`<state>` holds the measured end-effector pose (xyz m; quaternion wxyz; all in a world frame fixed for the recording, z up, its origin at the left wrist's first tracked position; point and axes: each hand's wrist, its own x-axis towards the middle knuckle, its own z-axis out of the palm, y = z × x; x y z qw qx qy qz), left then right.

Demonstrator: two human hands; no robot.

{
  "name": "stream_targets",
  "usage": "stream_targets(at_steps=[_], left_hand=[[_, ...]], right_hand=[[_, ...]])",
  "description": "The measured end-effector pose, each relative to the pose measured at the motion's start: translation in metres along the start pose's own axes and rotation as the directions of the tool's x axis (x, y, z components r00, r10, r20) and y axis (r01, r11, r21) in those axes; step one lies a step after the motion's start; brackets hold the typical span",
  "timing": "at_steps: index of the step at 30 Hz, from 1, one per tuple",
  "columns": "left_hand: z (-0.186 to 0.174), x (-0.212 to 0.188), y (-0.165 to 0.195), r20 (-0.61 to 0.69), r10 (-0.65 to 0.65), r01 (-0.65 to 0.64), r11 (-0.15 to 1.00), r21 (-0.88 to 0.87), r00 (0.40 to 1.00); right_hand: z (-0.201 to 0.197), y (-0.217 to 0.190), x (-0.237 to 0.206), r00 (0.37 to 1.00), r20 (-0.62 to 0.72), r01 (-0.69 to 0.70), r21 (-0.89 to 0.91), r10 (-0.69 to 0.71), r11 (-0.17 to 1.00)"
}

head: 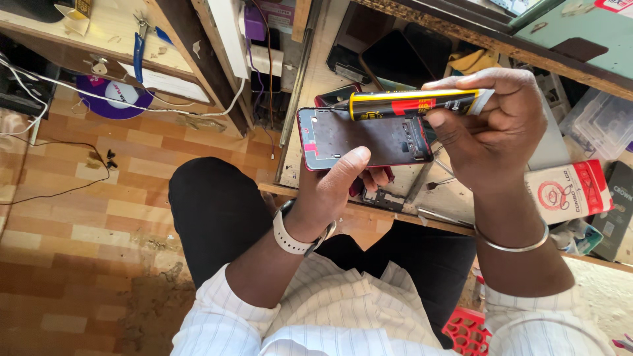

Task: The person cleans the inside of a disassembled smartphone with a metal tool, then applies adhesive along the frame edges. They place the tool down, pick up a roll of tape, tear off a strip, and apply it to the top edge of a separate phone component.

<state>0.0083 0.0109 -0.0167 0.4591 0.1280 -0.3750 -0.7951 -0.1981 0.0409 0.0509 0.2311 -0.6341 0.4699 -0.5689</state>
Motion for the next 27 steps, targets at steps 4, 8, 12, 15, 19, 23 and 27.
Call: stream_targets(at_steps=[4,8,12,15,19,23,27], left_hand=[[-0.0011,-0.0001,0.0003,0.002,0.018,-0.018,1.0,0.016,1.0],[-0.0016,-0.0001,-0.0009,-0.009,0.031,-0.031,1.0,-0.004,0.999],[0.0003,0.0003,-0.0013,-0.053,0.045,-0.05,0.995,-0.088,0.998],[0.0013,0.0008,0.0003,-0.057,0.053,-0.06,0.991,-0.124,0.997],[0.0016,0.0017,0.0026,-0.054,0.055,-0.061,0.992,-0.114,0.997],[0.0013,0.0011,0.0025,-0.055,0.056,-0.062,0.993,-0.103,0.997],[0.0005,0.0007,0.0014,-0.043,0.061,-0.061,0.998,-0.012,0.997]], right_hand=[[-0.001,-0.0006,-0.0003,1.0,-0.006,-0.017,-0.008,0.017,1.0],[-0.0011,-0.0007,-0.0003,1.0,-0.013,-0.025,-0.023,0.024,0.999],[-0.0013,-0.0008,0.0005,0.999,-0.023,-0.039,-0.025,0.039,0.999],[-0.0021,-0.0007,0.0008,0.999,-0.028,-0.041,-0.02,0.041,0.999],[-0.0027,-0.0001,0.0007,0.999,-0.024,-0.036,0.008,0.036,0.999],[-0.0013,0.0009,0.0018,1.0,-0.009,-0.015,0.032,0.016,0.999],[0.0009,-0.0002,0.0032,0.999,-0.007,-0.039,0.024,0.039,0.999]])
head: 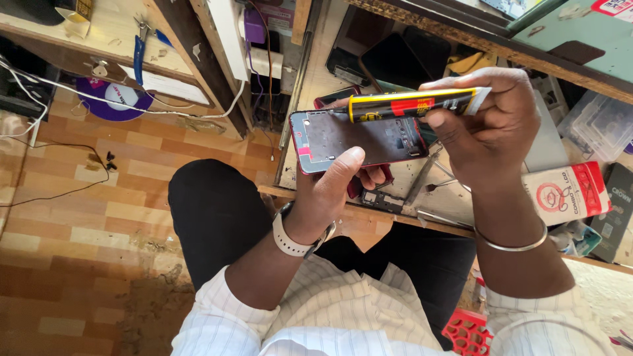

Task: The person cleans the inside of a disassembled smartphone with a metal tool, then applies adhesive along the frame edges. They place the tool down, pick up a roll of tape, tear off a strip, and apply it to the top edge of a separate phone component.

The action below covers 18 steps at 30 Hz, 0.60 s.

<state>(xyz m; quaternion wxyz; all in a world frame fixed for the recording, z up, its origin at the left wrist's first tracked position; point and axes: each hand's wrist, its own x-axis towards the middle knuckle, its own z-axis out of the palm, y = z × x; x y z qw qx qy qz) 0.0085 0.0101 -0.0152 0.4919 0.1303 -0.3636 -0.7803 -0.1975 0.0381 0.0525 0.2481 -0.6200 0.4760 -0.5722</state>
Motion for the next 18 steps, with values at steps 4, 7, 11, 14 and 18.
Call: stream_targets(at_steps=[4,7,11,14,18], left_hand=[[-0.0008,-0.0004,-0.0009,-0.008,-0.008,0.009,1.0,0.03,1.0],[-0.0016,-0.0005,-0.0011,-0.002,-0.013,0.013,1.0,0.024,1.0],[-0.0018,-0.0006,-0.0011,0.002,-0.006,0.006,0.999,0.032,1.0],[-0.0008,-0.0005,-0.0014,-0.007,-0.001,0.001,1.0,0.014,1.0],[0.0005,-0.0003,-0.0021,-0.024,0.003,-0.004,1.0,-0.019,1.0]], right_hand=[[0.0011,-0.0013,0.0001,1.0,0.003,-0.013,-0.008,0.013,1.0],[0.0003,-0.0006,0.0006,1.0,0.003,-0.004,-0.015,0.004,1.0],[-0.0003,0.0015,0.0005,1.0,0.007,0.004,-0.026,-0.004,1.0],[-0.0002,0.002,0.0004,1.0,0.012,0.015,-0.017,-0.015,1.0],[-0.0001,0.0014,0.0014,1.0,-0.008,-0.004,-0.004,0.004,1.0]])
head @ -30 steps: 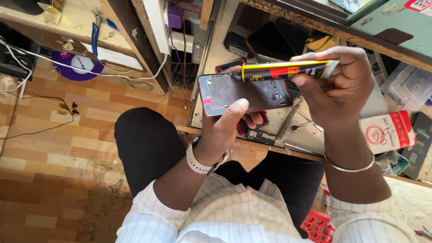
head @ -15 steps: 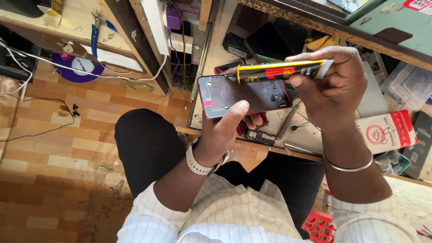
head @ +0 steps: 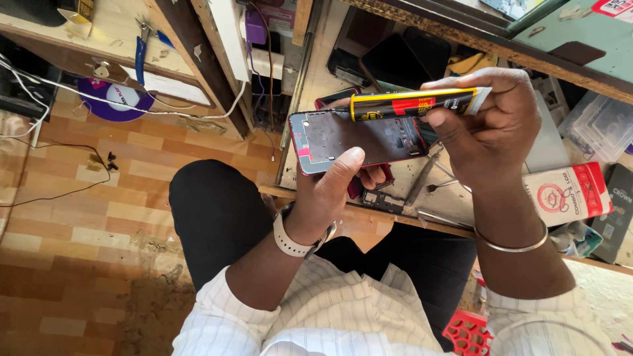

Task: The person cleans the inside of a disassembled smartphone with a metal tool, then applies adhesive along the frame edges. They place the tool down, pick up a roll of tape, tear off a strip, and apply it to the top edge of a separate phone component.

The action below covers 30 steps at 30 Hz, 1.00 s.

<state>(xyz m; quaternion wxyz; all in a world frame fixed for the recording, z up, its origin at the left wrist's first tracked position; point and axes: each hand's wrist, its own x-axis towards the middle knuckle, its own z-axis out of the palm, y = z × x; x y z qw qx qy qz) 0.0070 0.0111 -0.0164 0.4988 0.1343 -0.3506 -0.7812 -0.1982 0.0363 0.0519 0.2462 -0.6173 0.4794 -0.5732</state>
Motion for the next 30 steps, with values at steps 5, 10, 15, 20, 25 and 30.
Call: stream_targets(at_steps=[5,10,15,20,25,30], left_hand=[[-0.001,-0.001,-0.001,-0.014,0.0,-0.001,0.999,-0.038,1.0],[-0.001,-0.004,-0.001,-0.008,0.025,-0.024,0.999,0.026,1.0],[0.002,0.0,0.0,-0.033,0.096,-0.098,0.994,-0.053,0.995],[0.006,0.002,0.0,-0.024,0.173,-0.172,0.985,0.006,0.985],[0.005,0.0,-0.003,0.014,0.211,-0.211,0.977,0.023,0.977],[0.003,0.0,-0.01,0.026,0.219,-0.22,0.974,0.046,0.975]], right_hand=[[-0.001,0.0,0.001,0.999,0.021,0.05,-0.056,-0.049,0.997],[-0.003,0.002,-0.001,0.999,0.009,0.047,-0.035,-0.046,0.998],[-0.003,0.004,-0.001,1.0,0.007,0.013,0.087,-0.014,0.996],[-0.001,0.011,-0.001,0.999,0.033,-0.03,0.229,0.023,0.973],[0.002,0.016,-0.011,0.999,0.041,-0.021,0.175,0.014,0.984],[0.003,0.019,-0.014,0.998,0.043,-0.058,0.16,0.052,0.985]])
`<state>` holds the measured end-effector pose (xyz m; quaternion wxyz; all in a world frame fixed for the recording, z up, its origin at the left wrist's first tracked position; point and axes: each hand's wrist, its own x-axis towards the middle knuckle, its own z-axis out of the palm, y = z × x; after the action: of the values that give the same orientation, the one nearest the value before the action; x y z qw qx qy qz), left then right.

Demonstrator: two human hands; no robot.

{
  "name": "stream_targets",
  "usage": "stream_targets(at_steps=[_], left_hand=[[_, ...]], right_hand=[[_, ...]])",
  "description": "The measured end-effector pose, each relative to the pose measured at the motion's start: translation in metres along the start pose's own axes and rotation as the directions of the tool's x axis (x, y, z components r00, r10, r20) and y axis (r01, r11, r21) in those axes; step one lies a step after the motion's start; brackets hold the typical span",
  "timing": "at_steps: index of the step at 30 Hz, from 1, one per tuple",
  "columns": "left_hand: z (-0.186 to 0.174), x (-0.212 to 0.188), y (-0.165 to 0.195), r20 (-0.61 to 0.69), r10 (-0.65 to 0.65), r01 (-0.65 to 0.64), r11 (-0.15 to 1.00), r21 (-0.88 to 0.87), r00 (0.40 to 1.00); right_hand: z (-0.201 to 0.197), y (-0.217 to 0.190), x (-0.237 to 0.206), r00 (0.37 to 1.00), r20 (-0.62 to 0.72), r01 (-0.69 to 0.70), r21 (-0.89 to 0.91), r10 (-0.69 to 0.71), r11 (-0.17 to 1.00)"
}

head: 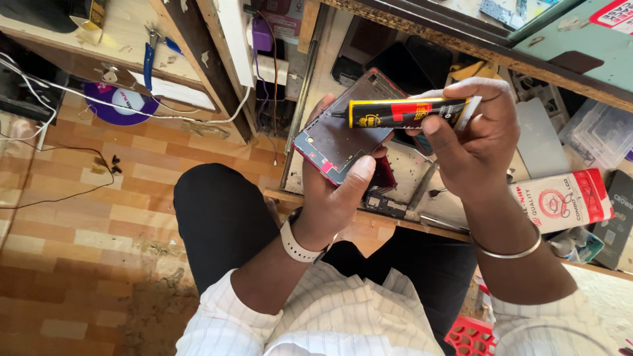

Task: The person cleans the inside of a disassembled smartphone with a metal tool, then applies adhesive along the frame edges. They place the tool down, pick up a roll of tape, tear off a strip, and apply it to the top edge of a separate phone component.

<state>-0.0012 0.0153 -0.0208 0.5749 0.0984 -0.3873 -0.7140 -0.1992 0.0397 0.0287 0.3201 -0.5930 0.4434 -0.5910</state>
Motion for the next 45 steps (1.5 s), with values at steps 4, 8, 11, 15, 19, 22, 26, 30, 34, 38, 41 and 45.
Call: stream_targets(at_steps=[4,8,11,15,19,22,26,30,34,38,41,45], left_hand=[[0.0004,-0.0014,-0.0018,-0.003,-0.006,0.006,0.999,0.036,1.0],[0.0021,-0.0007,-0.0017,-0.012,-0.003,0.004,0.998,0.057,1.0],[0.004,-0.0011,-0.0009,-0.001,-0.003,0.004,0.997,0.082,1.0],[0.0053,-0.0008,0.0002,0.003,-0.005,0.005,0.995,0.1,1.0],[0.0062,-0.0002,0.0012,-0.002,-0.007,0.007,0.995,0.101,1.0],[0.0065,0.0005,0.0024,0.0,-0.009,0.009,0.994,0.111,1.0],[0.0071,0.0009,0.0039,0.012,0.0,-0.001,0.993,0.118,1.0],[0.0074,0.0004,0.0042,0.006,-0.028,0.027,0.997,0.078,1.0],[0.0061,0.0008,0.0043,0.029,0.036,-0.041,0.984,0.173,0.999],[0.0066,0.0012,0.0053,0.013,0.022,-0.024,0.981,0.191,1.0],[0.0078,0.0013,0.0069,0.022,-0.016,0.014,0.995,0.099,1.0],[0.0089,0.0016,0.0075,0.027,-0.03,0.029,0.999,0.035,0.999]], right_hand=[[0.001,-0.0008,0.0005,1.0,-0.002,0.0,-0.014,0.0,1.0],[0.0009,-0.0024,0.0005,1.0,0.005,0.007,-0.036,-0.007,0.999],[0.0004,-0.0031,0.001,1.0,0.003,0.005,-0.044,-0.005,0.999],[0.0006,-0.0045,0.0014,1.0,0.004,0.007,-0.056,-0.007,0.998],[0.0011,-0.0061,0.0014,1.0,-0.002,-0.001,-0.042,0.001,0.999],[0.0009,-0.0062,0.002,1.0,-0.013,0.002,-0.052,-0.002,0.999],[-0.0006,-0.0056,0.0023,1.0,-0.024,0.002,-0.064,-0.003,0.998],[-0.0021,-0.0043,0.0021,1.0,-0.027,0.011,-0.082,-0.014,0.997],[-0.0034,-0.0032,0.003,0.999,-0.035,0.019,-0.125,-0.024,0.992],[-0.0039,-0.0031,0.0039,0.999,-0.029,0.03,-0.143,-0.034,0.989],[-0.0038,-0.0034,0.004,0.999,-0.039,0.026,-0.138,-0.031,0.99],[-0.0041,-0.0038,0.0042,0.998,-0.052,0.014,-0.121,-0.02,0.993]])
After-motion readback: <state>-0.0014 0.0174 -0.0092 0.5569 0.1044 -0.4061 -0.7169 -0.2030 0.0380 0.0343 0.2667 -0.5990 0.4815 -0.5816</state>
